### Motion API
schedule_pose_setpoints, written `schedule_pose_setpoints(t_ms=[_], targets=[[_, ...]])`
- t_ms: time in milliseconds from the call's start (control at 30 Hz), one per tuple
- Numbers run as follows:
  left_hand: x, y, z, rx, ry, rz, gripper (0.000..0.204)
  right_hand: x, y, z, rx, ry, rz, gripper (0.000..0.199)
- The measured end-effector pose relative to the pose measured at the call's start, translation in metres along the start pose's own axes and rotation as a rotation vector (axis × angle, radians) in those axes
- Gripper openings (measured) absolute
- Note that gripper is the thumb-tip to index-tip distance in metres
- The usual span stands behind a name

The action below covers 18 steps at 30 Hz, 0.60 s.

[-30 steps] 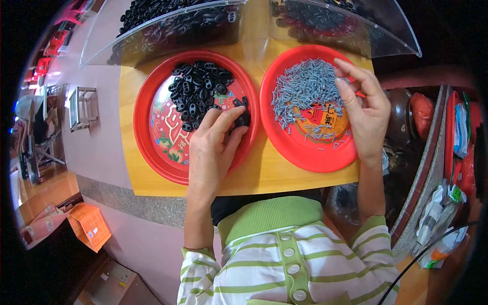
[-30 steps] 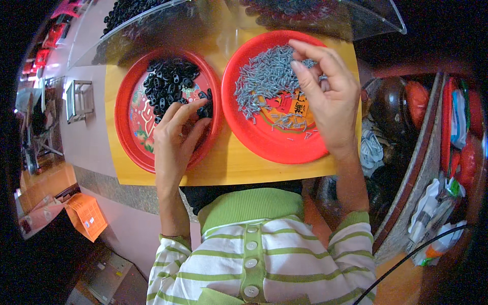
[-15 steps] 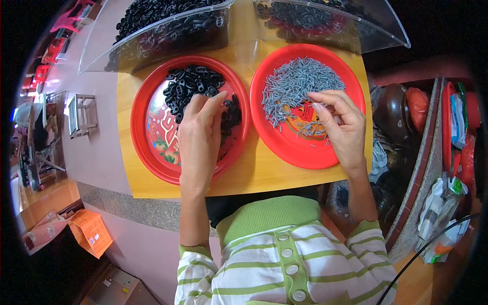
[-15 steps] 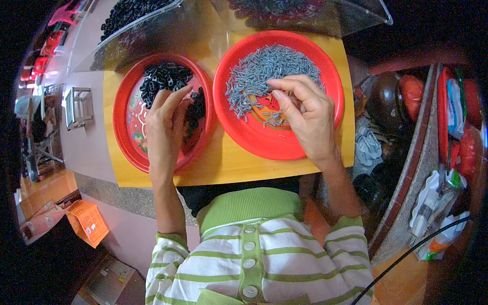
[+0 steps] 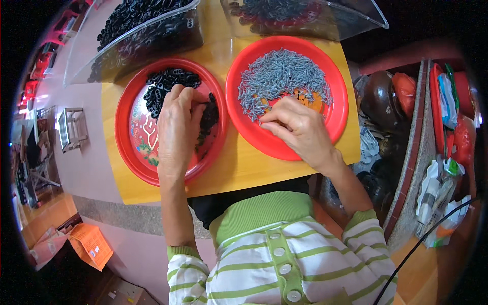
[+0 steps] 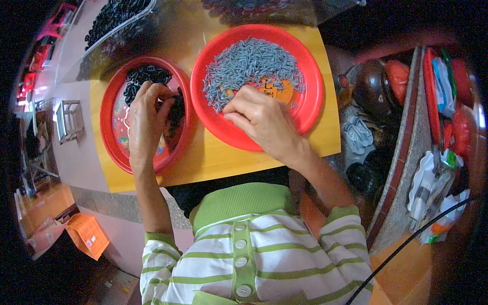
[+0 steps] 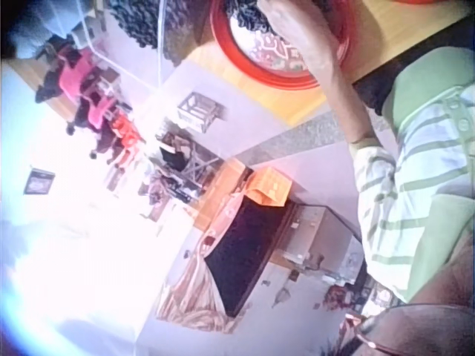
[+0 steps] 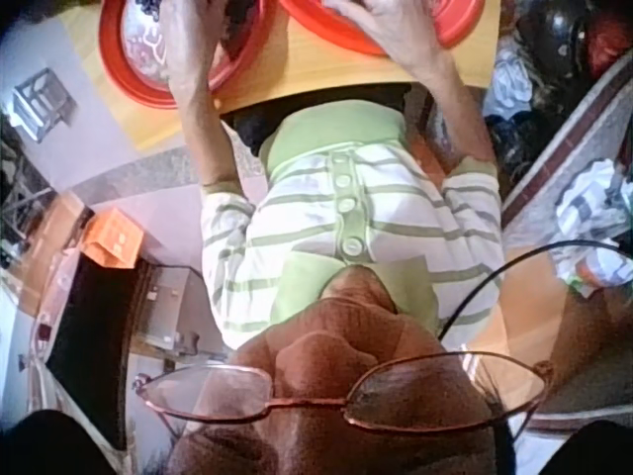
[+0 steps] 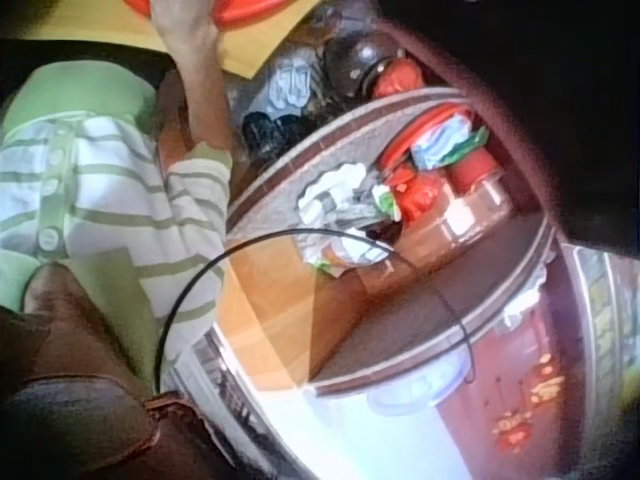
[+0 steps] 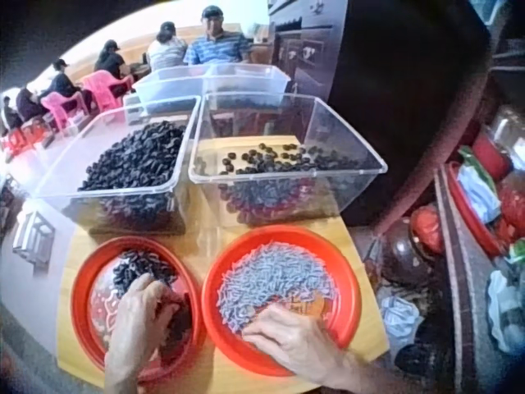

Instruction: The person repeatedly picks small black plastic fasteners from a red plate and screws them onto grey metal screws taken from a second red plate. The assembled fasteners are placed back into the first plate. The process continues in a repetitive loop throughout the clip.

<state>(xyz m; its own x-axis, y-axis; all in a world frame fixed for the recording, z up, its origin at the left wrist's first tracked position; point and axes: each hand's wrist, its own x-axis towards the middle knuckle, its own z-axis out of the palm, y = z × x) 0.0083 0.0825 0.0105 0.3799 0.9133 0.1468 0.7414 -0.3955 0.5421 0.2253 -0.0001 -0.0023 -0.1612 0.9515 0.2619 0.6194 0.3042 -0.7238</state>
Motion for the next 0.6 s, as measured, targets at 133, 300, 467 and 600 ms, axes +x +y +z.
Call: schedule_pose_setpoints(t_ms=[133,300,467,600], targets=[[-0.010,0.000,-0.001,-0.150,0.077,-0.034,0.010,0.001,-0.003,0.005,-0.169,-0.056,-0.060,0.007],[-0.039,0.003,-0.003,-0.394,0.189,-0.170,0.011,0.003,-0.003,-0.001,-0.300,-0.127,-0.129,0.011],[-0.063,0.019,-0.002,-0.868,0.167,-0.311,0.012,0.008,-0.005,-0.003,-0.400,-0.201,-0.156,0.010],[-0.071,0.034,0.006,-1.105,0.118,-0.308,0.016,0.009,-0.007,-0.004,-0.263,-0.079,-0.114,0.008]])
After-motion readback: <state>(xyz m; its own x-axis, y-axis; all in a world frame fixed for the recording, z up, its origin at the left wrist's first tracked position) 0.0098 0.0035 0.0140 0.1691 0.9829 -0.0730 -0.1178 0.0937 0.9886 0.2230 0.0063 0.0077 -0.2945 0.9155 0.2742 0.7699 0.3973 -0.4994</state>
